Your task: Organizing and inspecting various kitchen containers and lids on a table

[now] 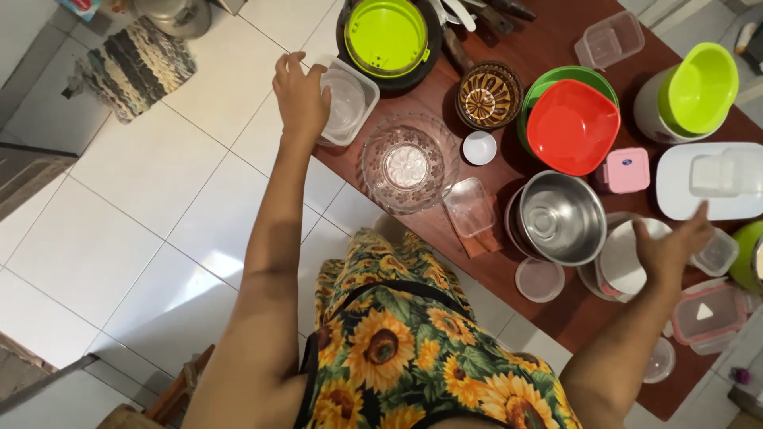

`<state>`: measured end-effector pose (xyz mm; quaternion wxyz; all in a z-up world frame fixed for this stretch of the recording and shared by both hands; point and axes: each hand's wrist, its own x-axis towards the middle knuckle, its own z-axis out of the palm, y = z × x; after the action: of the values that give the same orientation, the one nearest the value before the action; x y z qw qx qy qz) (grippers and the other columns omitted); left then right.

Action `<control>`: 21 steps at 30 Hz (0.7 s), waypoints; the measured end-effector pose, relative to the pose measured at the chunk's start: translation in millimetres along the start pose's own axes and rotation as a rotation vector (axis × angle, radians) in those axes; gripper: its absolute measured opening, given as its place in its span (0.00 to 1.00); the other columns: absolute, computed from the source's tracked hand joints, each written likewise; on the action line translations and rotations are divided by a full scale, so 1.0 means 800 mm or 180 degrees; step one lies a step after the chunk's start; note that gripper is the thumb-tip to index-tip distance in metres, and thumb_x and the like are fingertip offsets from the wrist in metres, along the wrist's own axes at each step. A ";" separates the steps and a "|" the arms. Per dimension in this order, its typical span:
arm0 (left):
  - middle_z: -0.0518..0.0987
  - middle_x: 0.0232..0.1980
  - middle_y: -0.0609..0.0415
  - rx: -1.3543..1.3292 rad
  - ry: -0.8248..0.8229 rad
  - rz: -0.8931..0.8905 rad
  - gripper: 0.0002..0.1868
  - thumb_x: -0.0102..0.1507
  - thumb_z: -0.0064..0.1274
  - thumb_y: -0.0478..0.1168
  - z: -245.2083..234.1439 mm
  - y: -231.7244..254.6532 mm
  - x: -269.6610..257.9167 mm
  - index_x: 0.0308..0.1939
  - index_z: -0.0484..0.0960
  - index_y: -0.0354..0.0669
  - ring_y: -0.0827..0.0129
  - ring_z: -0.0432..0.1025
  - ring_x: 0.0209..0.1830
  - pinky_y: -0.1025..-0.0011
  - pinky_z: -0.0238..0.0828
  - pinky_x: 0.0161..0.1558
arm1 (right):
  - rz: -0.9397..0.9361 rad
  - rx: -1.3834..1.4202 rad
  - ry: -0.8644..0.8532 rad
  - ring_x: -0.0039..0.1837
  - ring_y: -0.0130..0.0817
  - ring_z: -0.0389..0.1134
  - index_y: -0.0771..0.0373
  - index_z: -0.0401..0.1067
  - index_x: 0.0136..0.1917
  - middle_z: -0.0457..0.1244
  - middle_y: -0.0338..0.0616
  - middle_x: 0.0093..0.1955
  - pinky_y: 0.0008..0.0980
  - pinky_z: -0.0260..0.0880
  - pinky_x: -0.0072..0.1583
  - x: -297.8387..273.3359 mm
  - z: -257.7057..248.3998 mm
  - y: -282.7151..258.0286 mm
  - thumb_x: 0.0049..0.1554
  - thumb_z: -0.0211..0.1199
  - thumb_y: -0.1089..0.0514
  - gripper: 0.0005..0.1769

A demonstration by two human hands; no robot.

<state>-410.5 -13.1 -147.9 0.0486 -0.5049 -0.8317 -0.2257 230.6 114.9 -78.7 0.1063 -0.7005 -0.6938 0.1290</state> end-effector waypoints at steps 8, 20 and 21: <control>0.72 0.54 0.43 0.0058 0.0219 0.0374 0.06 0.59 0.59 0.34 0.031 -0.020 0.023 0.40 0.83 0.40 0.48 0.62 0.57 0.50 0.63 0.50 | 0.0395 0.0434 0.0444 0.79 0.78 0.38 0.60 0.36 0.83 0.37 0.79 0.77 0.66 0.41 0.75 -0.077 -0.029 0.033 0.71 0.67 0.61 0.44; 0.78 0.44 0.54 -0.1809 0.0335 -0.0093 0.04 0.66 0.51 0.30 -0.139 0.015 0.006 0.40 0.75 0.44 0.64 0.74 0.41 0.70 0.71 0.38 | -0.1561 0.1405 0.0928 0.61 0.53 0.65 0.78 0.65 0.72 0.61 0.66 0.63 0.44 0.68 0.62 -0.046 -0.025 -0.126 0.72 0.56 0.78 0.16; 0.79 0.45 0.57 -0.2028 0.0389 -0.0412 0.02 0.68 0.49 0.33 -0.148 0.016 0.000 0.42 0.74 0.45 0.66 0.74 0.41 0.72 0.70 0.37 | -0.1595 0.1571 0.0723 0.63 0.51 0.65 0.75 0.66 0.70 0.62 0.62 0.64 0.43 0.68 0.64 -0.043 -0.013 -0.152 0.71 0.58 0.75 0.15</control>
<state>-416.5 -58.5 -38.1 -0.0765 -0.4264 -0.7452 -0.5070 119.1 82.7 -27.8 0.3767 -0.4721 -0.7755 0.1838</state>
